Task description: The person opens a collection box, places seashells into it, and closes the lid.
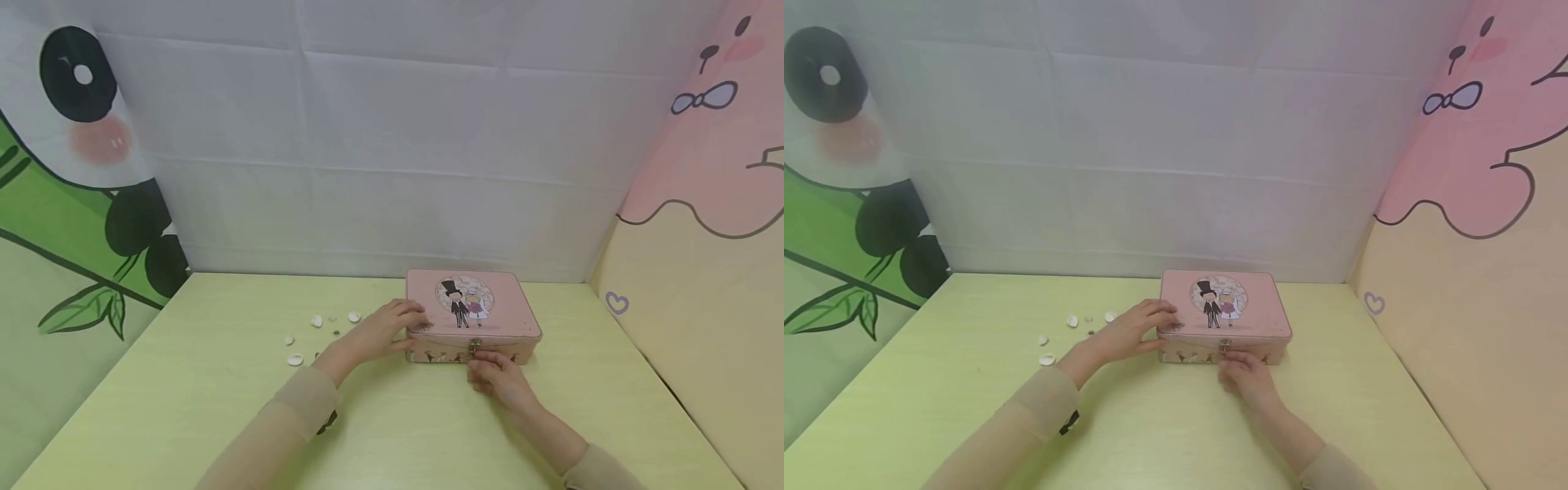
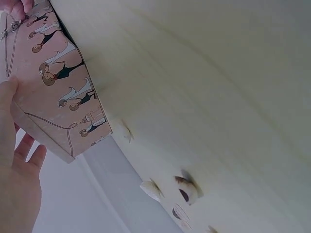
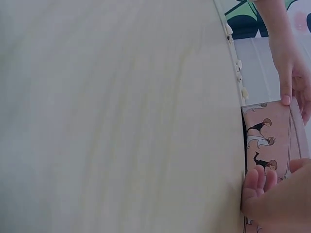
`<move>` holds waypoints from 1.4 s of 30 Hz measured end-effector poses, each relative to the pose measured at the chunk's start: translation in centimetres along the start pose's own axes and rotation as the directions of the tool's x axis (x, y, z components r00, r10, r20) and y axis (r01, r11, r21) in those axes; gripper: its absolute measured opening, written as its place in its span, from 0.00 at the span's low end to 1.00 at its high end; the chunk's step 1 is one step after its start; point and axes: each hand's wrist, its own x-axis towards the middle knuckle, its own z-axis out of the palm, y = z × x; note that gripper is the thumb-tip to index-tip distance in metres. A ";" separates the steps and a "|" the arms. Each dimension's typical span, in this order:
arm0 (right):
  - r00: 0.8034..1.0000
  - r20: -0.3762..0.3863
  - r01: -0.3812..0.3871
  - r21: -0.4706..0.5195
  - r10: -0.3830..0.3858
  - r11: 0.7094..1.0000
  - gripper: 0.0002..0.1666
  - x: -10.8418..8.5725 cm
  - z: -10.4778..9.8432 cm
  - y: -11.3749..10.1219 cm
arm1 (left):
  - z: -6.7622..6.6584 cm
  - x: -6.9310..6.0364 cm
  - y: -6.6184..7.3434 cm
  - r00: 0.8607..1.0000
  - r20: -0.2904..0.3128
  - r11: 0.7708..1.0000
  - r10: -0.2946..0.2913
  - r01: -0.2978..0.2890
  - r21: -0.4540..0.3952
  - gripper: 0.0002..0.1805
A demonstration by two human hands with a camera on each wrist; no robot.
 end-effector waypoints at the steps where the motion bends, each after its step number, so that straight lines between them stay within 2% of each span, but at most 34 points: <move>1: 1.000 -0.010 0.005 0.001 -0.004 1.000 0.21 0.0 0.1 0.0 | 0.0 0.0 0.0 1.000 0.001 1.000 -0.005 0.005 -0.007 0.26; 11: 0.994 -0.105 0.018 0.010 -0.017 1.000 0.16 0.0 1.4 0.1 | -0.1 -0.1 0.1 0.999 0.009 0.997 -0.038 0.039 -0.066 0.25; 19: 0.987 -0.153 0.047 0.045 -0.040 0.998 0.16 0.2 2.1 0.4 | -0.1 -0.1 0.2 0.999 0.017 0.997 -0.042 0.043 -0.062 0.25; 27: 0.980 -0.196 0.050 0.024 -0.045 0.998 0.16 0.4 2.5 0.5 | 0.2 0.1 0.0 0.999 0.011 0.998 -0.040 0.041 -0.053 0.25; 36: 0.976 -0.211 0.054 -0.006 -0.054 0.999 0.14 0.5 2.6 0.6 | 0.0 0.1 0.2 0.999 0.017 0.997 -0.046 0.047 -0.060 0.24; 42: 0.980 -0.192 0.059 -0.008 -0.059 0.998 0.13 0.3 2.5 0.5 | 0.0 0.2 0.3 0.998 0.024 0.996 -0.061 0.063 -0.062 0.23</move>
